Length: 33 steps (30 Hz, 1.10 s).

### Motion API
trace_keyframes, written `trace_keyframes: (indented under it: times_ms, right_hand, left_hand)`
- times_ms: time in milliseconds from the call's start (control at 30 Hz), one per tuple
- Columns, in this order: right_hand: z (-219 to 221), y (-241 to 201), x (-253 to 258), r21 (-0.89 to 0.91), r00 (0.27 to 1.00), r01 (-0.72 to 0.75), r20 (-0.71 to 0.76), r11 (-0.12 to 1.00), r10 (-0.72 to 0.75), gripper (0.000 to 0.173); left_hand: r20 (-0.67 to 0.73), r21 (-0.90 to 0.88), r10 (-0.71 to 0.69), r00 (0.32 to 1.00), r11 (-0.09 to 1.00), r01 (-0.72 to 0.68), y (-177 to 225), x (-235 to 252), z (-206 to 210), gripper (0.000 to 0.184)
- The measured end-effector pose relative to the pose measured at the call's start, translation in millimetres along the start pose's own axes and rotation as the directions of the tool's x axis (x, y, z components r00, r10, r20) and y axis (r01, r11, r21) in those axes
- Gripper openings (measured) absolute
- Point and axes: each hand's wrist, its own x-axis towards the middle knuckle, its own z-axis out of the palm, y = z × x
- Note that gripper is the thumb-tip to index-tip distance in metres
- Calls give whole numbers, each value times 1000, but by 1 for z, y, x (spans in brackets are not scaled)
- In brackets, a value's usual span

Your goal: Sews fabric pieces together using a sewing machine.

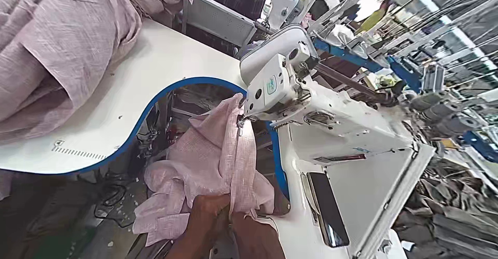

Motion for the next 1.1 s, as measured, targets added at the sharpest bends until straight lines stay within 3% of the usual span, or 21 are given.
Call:
trace_keyframes:
  times_ms: [167,267,467,633,800,967,1100]
  right_hand:
    - [-15,-15,18,-164,988,-63,-152,984,38,19]
    - [-15,-15,31,-207,986,-57,-165,977,23,22]
    - [-2,-8,50,8,957,-174,-235,985,171,27]
    - [14,1,64,-55,927,-205,-330,977,176,29]
    - [32,16,90,-153,853,-223,-508,963,116,28]
    - [26,21,84,-198,862,-249,-492,948,123,27]
    - [24,19,86,-272,900,-173,-435,947,40,23]
  left_hand:
    - [9,-55,18,1000,998,-17,-8,23,5,29]
    - [25,-8,45,999,999,-45,-5,24,-3,28]
    - [-40,-47,70,997,996,-72,-15,24,8,29]
    - [-112,-123,1,994,992,-15,-22,43,21,31]
    - [-48,-329,-103,994,941,81,-35,68,27,32]
    - [-8,-362,-141,990,923,128,-31,66,22,29]
    - [-26,-289,-75,997,955,65,-34,66,25,29]
